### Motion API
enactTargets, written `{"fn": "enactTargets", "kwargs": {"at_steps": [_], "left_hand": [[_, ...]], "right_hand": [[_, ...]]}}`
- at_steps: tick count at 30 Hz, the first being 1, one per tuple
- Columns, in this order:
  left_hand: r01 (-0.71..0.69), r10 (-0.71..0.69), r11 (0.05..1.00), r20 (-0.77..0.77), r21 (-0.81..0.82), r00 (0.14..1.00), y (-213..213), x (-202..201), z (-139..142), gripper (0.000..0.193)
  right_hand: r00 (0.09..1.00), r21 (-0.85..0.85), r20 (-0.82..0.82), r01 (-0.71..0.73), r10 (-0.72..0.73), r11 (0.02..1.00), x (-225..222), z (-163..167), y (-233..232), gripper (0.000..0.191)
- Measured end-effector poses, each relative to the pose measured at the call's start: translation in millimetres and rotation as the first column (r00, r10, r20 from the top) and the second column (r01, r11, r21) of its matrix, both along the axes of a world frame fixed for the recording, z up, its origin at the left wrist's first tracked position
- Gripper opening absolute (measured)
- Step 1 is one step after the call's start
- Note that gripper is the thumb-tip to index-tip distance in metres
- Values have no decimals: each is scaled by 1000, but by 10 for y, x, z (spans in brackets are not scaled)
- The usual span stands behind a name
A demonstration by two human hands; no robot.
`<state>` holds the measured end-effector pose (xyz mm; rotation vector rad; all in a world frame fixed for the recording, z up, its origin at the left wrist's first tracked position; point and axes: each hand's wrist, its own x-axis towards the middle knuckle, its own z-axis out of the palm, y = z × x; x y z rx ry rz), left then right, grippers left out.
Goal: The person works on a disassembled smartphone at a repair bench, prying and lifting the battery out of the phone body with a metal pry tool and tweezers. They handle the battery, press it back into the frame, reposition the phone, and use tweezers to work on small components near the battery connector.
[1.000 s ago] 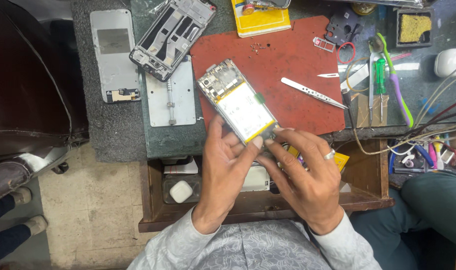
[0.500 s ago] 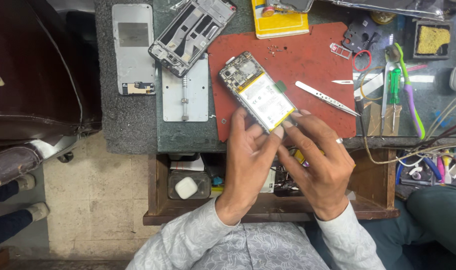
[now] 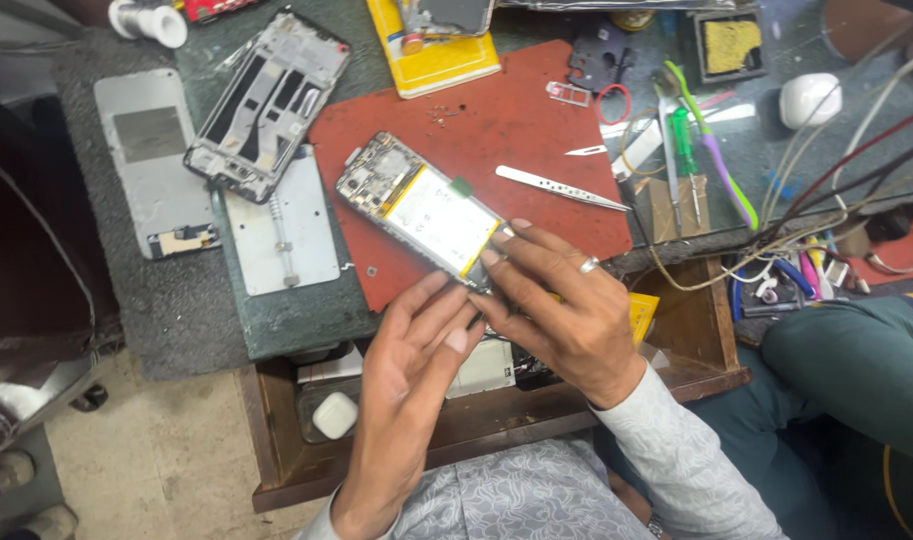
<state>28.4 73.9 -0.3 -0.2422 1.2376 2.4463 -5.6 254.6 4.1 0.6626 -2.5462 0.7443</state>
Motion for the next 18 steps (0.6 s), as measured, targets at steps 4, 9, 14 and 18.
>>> {"fn": "enactTargets", "kwargs": {"at_steps": [4,9,14,18], "left_hand": [[105,-98,964,42,-243,994,-126,42,30,39],[5,-98,760,-106,-650,989,-104,85,62,30],[-531,-484,347,-633,-773,605,-84,-111,-9,27],[-592,-599,306,-634,-746,489,-61,-251,-94,32]], "right_hand": [[999,80,-35,-6,9,997,-4,-20,16,33],[999,114,-48,4,2,993,13,-31,15,36],[1000,118,-16,-19,21,993,45,-25,35,40],[1000,102,13,-23,22,995,45,1,45,36]]}}
